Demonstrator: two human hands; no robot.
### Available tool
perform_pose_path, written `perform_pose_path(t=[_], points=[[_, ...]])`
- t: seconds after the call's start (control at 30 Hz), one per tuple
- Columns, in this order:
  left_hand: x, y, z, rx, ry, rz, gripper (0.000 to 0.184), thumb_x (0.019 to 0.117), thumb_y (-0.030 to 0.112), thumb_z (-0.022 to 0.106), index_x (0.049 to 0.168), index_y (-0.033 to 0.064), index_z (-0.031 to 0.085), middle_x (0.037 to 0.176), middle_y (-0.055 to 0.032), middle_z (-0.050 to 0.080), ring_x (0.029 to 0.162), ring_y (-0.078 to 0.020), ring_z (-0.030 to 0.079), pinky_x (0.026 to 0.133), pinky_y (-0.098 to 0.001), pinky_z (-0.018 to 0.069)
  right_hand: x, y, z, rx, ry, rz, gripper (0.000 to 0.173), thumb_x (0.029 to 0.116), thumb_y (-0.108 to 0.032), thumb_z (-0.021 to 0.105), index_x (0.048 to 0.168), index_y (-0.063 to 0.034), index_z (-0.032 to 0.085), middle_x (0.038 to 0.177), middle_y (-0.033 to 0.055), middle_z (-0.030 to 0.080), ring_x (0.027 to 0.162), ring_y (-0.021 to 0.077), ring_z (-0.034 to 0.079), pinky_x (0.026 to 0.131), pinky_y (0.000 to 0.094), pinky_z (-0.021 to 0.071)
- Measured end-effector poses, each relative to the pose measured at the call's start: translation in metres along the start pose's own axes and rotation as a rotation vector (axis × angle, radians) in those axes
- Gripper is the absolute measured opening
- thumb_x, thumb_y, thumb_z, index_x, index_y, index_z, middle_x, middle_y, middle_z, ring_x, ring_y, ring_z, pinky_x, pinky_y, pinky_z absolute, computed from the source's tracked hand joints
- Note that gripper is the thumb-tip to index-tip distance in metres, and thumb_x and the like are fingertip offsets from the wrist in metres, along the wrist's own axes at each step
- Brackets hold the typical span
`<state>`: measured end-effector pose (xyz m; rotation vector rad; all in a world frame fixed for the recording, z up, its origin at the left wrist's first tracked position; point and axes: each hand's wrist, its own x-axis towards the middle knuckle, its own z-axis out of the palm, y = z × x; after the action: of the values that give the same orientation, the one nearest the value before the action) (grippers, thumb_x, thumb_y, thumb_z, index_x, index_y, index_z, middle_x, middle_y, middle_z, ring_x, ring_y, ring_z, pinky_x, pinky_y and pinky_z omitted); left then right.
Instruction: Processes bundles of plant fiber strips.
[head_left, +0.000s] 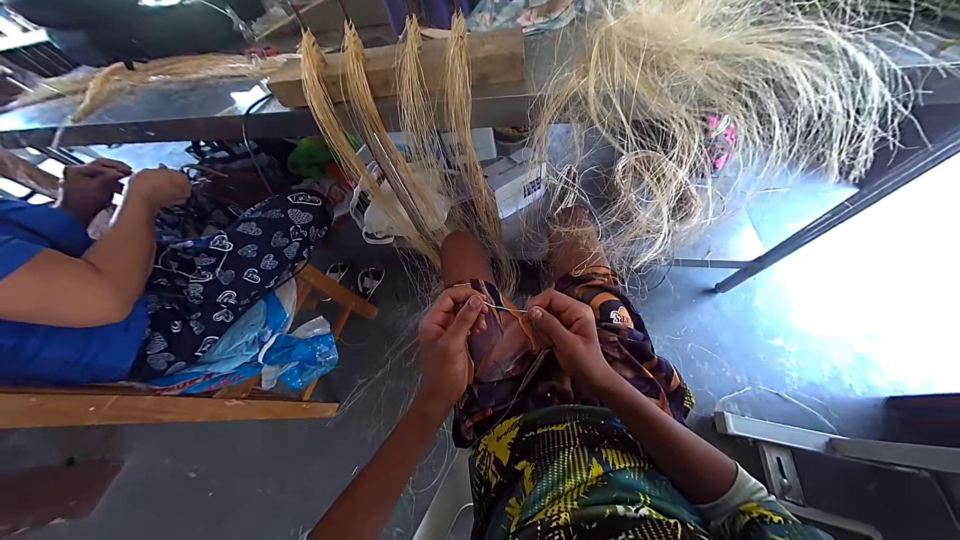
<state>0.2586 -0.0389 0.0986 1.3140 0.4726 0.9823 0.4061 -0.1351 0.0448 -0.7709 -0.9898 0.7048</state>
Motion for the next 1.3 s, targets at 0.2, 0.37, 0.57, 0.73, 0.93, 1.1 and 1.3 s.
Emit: perform_pose_path(t=[0.2, 0.37, 0.57, 0.73, 0.93, 1.1, 1.3], points=[[0.001, -0.001, -0.003, 0.024, -0.030, 0.025, 0.015, 0.0992, 0.000, 0.056, 0.092, 0.0060, 0.068, 0.081, -0.0004, 0.068, 0.071, -0.0051, 0.063, 0.070, -0.0182, 0.0544, 0.004, -0.003, -0.004, -0.378, -0.044, -0.002, 0.024, 0.1020, -0.020, 0.053, 0.107, -0.0011, 0.067, 0.094, 0.0001, 0.064, 0.083, 0.0026, 0.060, 0.074, 0.0219, 0.0528], [0.000, -0.005, -0.006, 0.192, -0.046, 0.014, 0.012, 0.0978, 0.001, 0.059, 0.092, 0.0061, 0.068, 0.079, 0.0030, 0.067, 0.072, -0.0041, 0.064, 0.070, -0.0192, 0.0545, 0.012, -0.009, -0.007, -0.593, -0.008, -0.168, 0.029, 0.0998, -0.030, 0.056, 0.112, -0.0080, 0.070, 0.117, 0.0046, 0.066, 0.113, 0.0150, 0.060, 0.097, 0.0425, 0.0475], [-0.009, -0.013, -0.005, 0.345, -0.127, 0.045, 0.006, 0.0968, 0.003, 0.062, 0.095, 0.0006, 0.067, 0.084, 0.0025, 0.067, 0.074, -0.0026, 0.064, 0.070, -0.0202, 0.0552, 0.010, -0.004, 0.005, -0.554, -0.122, -0.062, 0.016, 0.0978, -0.018, 0.064, 0.098, -0.0044, 0.071, 0.094, 0.0024, 0.068, 0.091, 0.0090, 0.063, 0.089, 0.0360, 0.0498], [-0.010, -0.015, -0.007, 0.327, -0.148, -0.001, 0.008, 0.0978, 0.006, 0.062, 0.097, 0.0000, 0.068, 0.085, 0.0019, 0.067, 0.075, -0.0023, 0.063, 0.071, -0.0198, 0.0545, 0.010, -0.001, 0.002, -0.434, -0.141, -0.048, 0.011, 0.0971, -0.011, 0.064, 0.096, -0.0010, 0.069, 0.092, 0.0008, 0.067, 0.083, 0.0007, 0.061, 0.076, 0.0185, 0.0526], [-0.013, -0.015, -0.008, 0.183, -0.147, -0.116, 0.009, 0.0974, 0.004, 0.060, 0.100, 0.0008, 0.068, 0.087, 0.0022, 0.068, 0.076, -0.0048, 0.065, 0.072, -0.0219, 0.0560, 0.009, -0.002, 0.001, -0.385, -0.122, -0.011, 0.007, 0.0946, -0.008, 0.066, 0.095, -0.0034, 0.071, 0.092, -0.0009, 0.071, 0.085, 0.0017, 0.065, 0.079, 0.0197, 0.0552], [-0.014, -0.017, -0.007, 0.099, -0.140, -0.189, 0.008, 0.0989, 0.004, 0.058, 0.100, 0.0016, 0.066, 0.085, 0.0011, 0.067, 0.074, -0.0058, 0.063, 0.070, -0.0219, 0.0544, 0.008, 0.003, 0.000, -0.341, -0.105, 0.016, 0.006, 0.0941, -0.005, 0.065, 0.093, -0.0038, 0.071, 0.089, -0.0011, 0.071, 0.084, 0.0036, 0.066, 0.078, 0.0213, 0.0563], [-0.010, -0.021, -0.006, 0.166, -0.170, -0.203, 0.007, 0.1005, 0.004, 0.057, 0.099, 0.0024, 0.064, 0.084, 0.0034, 0.064, 0.075, -0.0041, 0.063, 0.072, -0.0207, 0.0541, 0.009, 0.008, -0.007, -0.355, -0.119, 0.048, 0.004, 0.0927, -0.007, 0.068, 0.092, -0.0048, 0.071, 0.089, -0.0022, 0.069, 0.080, 0.0006, 0.063, 0.072, 0.0180, 0.0520]])
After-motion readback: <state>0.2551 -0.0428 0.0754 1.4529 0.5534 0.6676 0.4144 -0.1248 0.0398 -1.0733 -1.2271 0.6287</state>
